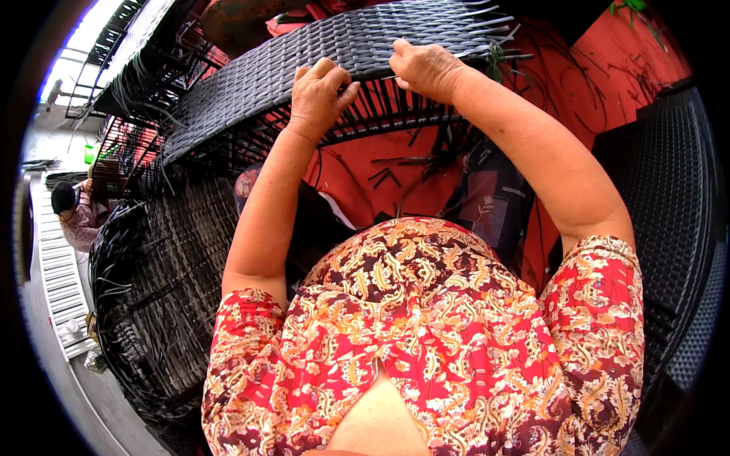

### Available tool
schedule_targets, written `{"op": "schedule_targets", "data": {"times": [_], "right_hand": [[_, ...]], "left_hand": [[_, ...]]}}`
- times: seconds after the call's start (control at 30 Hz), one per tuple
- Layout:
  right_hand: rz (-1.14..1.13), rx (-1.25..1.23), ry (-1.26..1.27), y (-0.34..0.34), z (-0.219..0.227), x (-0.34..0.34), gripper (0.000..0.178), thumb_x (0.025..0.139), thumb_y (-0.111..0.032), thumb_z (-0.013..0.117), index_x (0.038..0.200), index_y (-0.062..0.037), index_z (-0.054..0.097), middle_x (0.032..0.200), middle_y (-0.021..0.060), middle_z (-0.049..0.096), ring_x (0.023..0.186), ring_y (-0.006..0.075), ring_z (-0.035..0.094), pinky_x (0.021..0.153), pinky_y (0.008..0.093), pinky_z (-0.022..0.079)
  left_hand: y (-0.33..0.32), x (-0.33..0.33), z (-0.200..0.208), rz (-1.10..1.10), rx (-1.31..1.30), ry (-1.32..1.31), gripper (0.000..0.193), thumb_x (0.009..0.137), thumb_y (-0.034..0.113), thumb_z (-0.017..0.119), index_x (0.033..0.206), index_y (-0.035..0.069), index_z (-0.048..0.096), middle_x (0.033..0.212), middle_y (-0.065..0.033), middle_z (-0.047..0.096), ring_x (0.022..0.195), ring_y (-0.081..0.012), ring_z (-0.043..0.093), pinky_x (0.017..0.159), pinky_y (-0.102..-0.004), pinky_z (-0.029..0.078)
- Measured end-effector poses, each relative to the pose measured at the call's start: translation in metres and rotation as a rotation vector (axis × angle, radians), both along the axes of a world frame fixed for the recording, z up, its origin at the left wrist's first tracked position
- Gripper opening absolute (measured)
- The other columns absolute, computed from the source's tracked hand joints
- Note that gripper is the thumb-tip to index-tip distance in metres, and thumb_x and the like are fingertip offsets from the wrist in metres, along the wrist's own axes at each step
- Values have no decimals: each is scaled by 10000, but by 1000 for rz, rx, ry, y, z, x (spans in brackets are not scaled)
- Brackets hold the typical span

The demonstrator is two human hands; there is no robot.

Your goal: The person weaves black plastic strips onto a metal frame by hand to form a furniture panel, then uses shears to trim the excess strips.

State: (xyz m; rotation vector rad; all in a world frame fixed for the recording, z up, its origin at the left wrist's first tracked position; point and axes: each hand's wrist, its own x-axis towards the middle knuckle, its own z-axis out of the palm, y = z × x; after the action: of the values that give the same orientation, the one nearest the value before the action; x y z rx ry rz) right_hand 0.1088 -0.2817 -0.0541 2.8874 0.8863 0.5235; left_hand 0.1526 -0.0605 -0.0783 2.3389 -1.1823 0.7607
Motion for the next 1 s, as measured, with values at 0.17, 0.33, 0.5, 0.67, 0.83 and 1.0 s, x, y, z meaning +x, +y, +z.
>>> {"op": "schedule_targets", "data": {"times": [0.17, 0.33, 0.5, 0.67, 0.83, 1.0], "right_hand": [[15, -175, -8, 3, 1, -4, 244, 722, -230, 674, 769, -28, 546, 837, 85, 509, 711, 197, 606, 615, 264, 518], [90, -381, -52, 5, 1, -3, 251, 723, -285, 671, 740, -54, 575, 756, 44, 517, 756, 161, 559, 616, 226, 507], [40, -238, 67, -2, 4, -2, 200, 747, -226, 641, 770, -51, 545, 775, 48, 503, 724, 197, 574, 623, 269, 511], [62, 21, 79, -16, 10, 3, 100, 774, -110, 584, 814, -58, 509, 801, 100, 490, 745, 278, 578, 635, 342, 496], [-50, 173, 188, -7, 17, -6, 242, 758, -163, 638, 944, -50, 532, 896, 112, 508, 823, 311, 578, 711, 375, 488], [-17, 70, 226, -3, 17, -8, 299, 724, -151, 683, 935, -43, 501, 925, 105, 487, 829, 309, 581, 709, 367, 498]], "left_hand": [[1, -3, -2, -54, 83, -97, 172, 677, 250, 701, 681, 147, 562, 772, 10, 512, 727, -167, 536, 715, -320, 379], [-2, -6, -9, -119, 41, -169, 143, 693, 224, 682, 712, 140, 567, 782, 5, 507, 776, -172, 540, 728, -322, 387], [-5, -8, -10, -73, -44, -95, 121, 718, 212, 665, 718, 132, 575, 779, 5, 514, 781, -181, 539, 728, -326, 390], [-7, -7, -4, -32, -67, 94, 148, 742, 249, 645, 704, 118, 588, 760, -5, 526, 773, -198, 540, 721, -345, 386], [-6, -8, -4, -12, -47, 189, 173, 755, 278, 631, 701, 117, 599, 764, -13, 531, 775, -209, 543, 716, -355, 382], [-5, -10, -2, -42, -67, 217, 174, 755, 278, 633, 705, 113, 603, 768, -22, 531, 783, -220, 545, 721, -362, 392]]}}
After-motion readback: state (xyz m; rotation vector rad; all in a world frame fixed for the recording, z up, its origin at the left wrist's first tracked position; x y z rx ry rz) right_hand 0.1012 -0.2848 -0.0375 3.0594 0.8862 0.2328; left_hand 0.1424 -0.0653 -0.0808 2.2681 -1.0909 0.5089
